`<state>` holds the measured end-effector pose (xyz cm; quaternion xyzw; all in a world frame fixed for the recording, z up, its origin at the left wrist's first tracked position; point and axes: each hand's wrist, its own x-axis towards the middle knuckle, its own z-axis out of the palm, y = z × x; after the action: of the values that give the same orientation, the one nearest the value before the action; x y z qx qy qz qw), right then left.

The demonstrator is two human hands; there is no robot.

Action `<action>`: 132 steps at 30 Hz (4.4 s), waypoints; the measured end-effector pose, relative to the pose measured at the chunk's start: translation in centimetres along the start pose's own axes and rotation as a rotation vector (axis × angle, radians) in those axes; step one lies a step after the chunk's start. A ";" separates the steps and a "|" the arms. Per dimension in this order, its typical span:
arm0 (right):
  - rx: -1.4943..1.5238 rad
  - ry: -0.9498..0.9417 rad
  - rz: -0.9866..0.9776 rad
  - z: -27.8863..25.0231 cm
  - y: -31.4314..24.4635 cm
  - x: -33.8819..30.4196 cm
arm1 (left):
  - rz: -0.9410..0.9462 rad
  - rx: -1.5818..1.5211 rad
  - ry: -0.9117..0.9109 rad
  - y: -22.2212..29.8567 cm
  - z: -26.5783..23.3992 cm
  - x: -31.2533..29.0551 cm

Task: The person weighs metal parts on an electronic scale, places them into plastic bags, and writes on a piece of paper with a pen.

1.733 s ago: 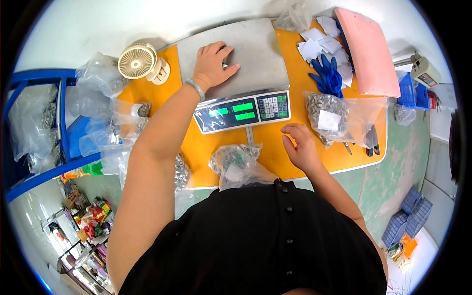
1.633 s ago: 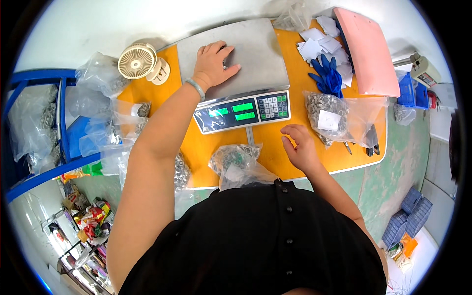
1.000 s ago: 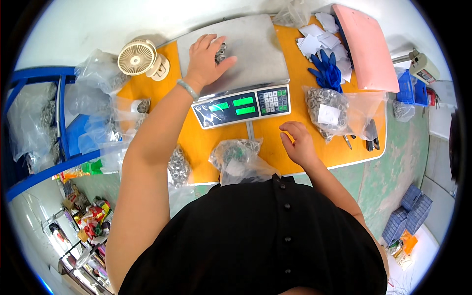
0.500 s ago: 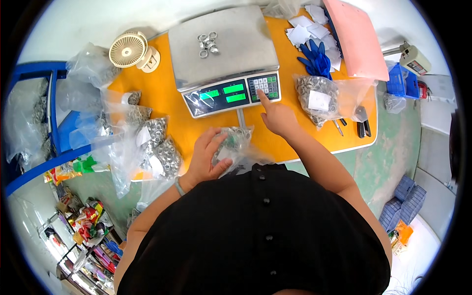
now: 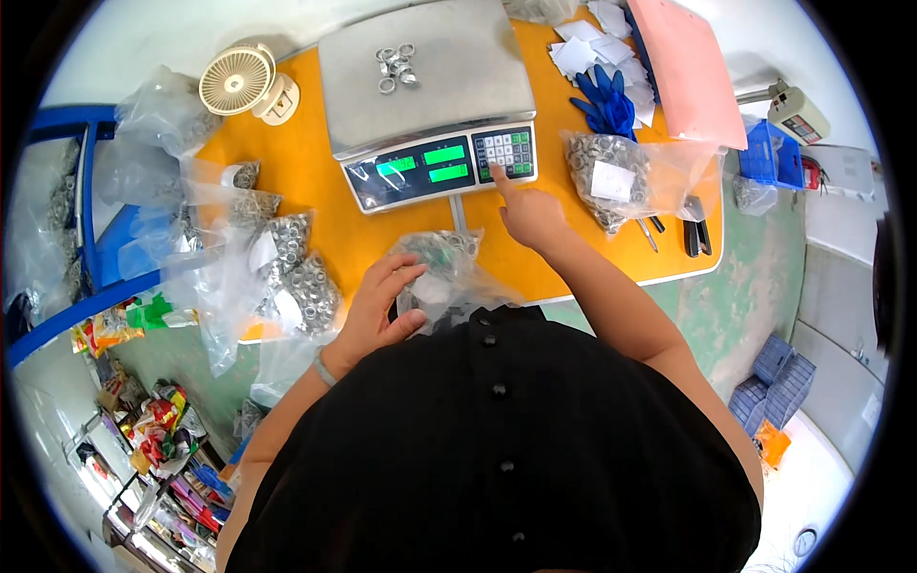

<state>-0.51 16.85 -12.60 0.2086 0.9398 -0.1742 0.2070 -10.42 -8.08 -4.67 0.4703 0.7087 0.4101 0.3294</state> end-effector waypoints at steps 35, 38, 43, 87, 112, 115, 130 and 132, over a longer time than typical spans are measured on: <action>0.014 0.061 0.024 0.8 1.2 -2.3 | -0.016 0.023 0.035 0.1 0.4 -1.9; 0.000 0.129 0.064 -0.1 2.0 -2.1 | -0.020 0.014 0.032 0.4 0.5 -2.0; 0.005 0.201 0.089 -1.4 3.4 -0.4 | -0.048 0.008 0.022 1.3 0.2 -2.0; 0.117 -0.442 0.001 5.4 0.1 -8.4 | 0.039 -0.003 -0.032 2.5 -1.5 -5.5; 0.174 -0.539 -0.011 5.8 -0.4 -7.9 | 0.012 0.016 -0.040 3.4 -1.7 -5.9; 0.150 -0.577 0.019 5.4 -0.6 -8.0 | 0.013 0.023 -0.031 3.3 -1.5 -5.9; 0.184 -0.533 0.014 5.7 -0.3 -8.2 | 0.014 0.083 0.002 3.6 -1.2 -5.6; 0.191 -0.549 0.034 5.7 -0.3 -8.1 | 0.016 0.072 0.007 3.5 -1.1 -5.5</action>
<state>7.87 11.59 -13.68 0.1877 0.8244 -0.3081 0.4361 -8.08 -12.74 -0.59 0.4860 0.7204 0.3886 0.3062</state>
